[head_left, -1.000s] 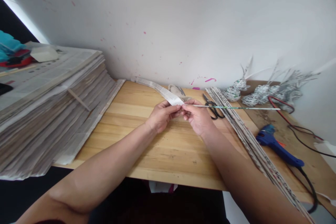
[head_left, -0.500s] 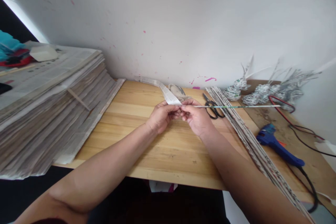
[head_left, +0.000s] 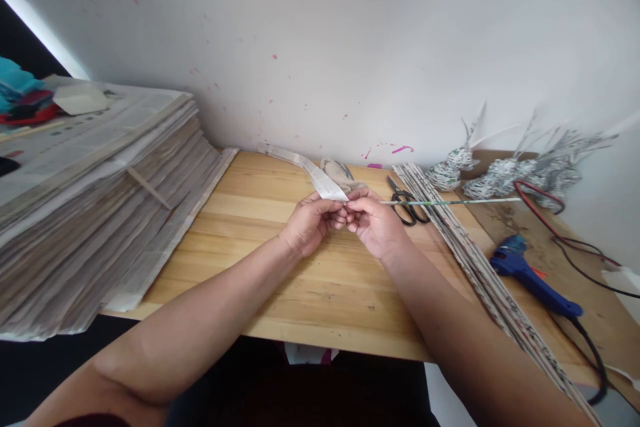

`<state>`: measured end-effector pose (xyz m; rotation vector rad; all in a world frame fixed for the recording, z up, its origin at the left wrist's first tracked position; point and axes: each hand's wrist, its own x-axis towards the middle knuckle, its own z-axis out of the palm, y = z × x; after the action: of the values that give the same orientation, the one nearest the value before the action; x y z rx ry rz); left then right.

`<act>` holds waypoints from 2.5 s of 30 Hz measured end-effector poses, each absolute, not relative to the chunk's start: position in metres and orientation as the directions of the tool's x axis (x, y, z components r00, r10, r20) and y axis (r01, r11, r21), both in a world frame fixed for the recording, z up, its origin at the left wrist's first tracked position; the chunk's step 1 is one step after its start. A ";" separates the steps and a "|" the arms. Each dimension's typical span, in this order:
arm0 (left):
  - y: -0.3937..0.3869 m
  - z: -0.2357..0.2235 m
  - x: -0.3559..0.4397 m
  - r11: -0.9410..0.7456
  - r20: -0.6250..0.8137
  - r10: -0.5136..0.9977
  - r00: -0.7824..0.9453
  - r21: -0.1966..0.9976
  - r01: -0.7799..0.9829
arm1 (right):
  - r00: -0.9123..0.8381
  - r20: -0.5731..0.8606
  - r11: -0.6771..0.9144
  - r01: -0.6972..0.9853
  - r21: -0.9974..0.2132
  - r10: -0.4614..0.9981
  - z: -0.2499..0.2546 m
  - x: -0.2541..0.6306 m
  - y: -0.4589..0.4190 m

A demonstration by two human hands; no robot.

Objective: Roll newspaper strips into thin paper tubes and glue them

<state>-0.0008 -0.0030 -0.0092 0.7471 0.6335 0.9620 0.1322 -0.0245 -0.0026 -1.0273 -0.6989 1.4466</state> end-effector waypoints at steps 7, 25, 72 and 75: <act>-0.005 -0.009 -0.001 0.400 -0.160 0.878 0.451 0.763 -0.508 | 0.062 -0.206 -0.156 -0.456 -0.876 0.977 0.000 0.133 -0.025; -0.004 -0.020 0.002 0.187 0.041 0.910 0.414 0.848 -0.496 | 0.064 -0.273 -0.202 -0.516 -0.832 0.960 0.007 0.139 -0.023; -0.001 -0.024 0.007 0.288 -0.122 0.949 0.291 0.711 -0.641 | 0.064 -0.181 -0.128 -0.486 -0.865 0.981 -0.009 0.127 -0.023; 0.001 -0.024 0.006 0.231 -0.078 0.963 0.258 0.731 -0.642 | 0.048 -0.194 -0.171 -0.303 -0.937 0.980 -0.007 0.129 -0.027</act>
<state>0.0065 0.0010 -0.0237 0.6492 0.5967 1.1973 0.1295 -0.0267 -0.0066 -1.1464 -0.8334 1.4121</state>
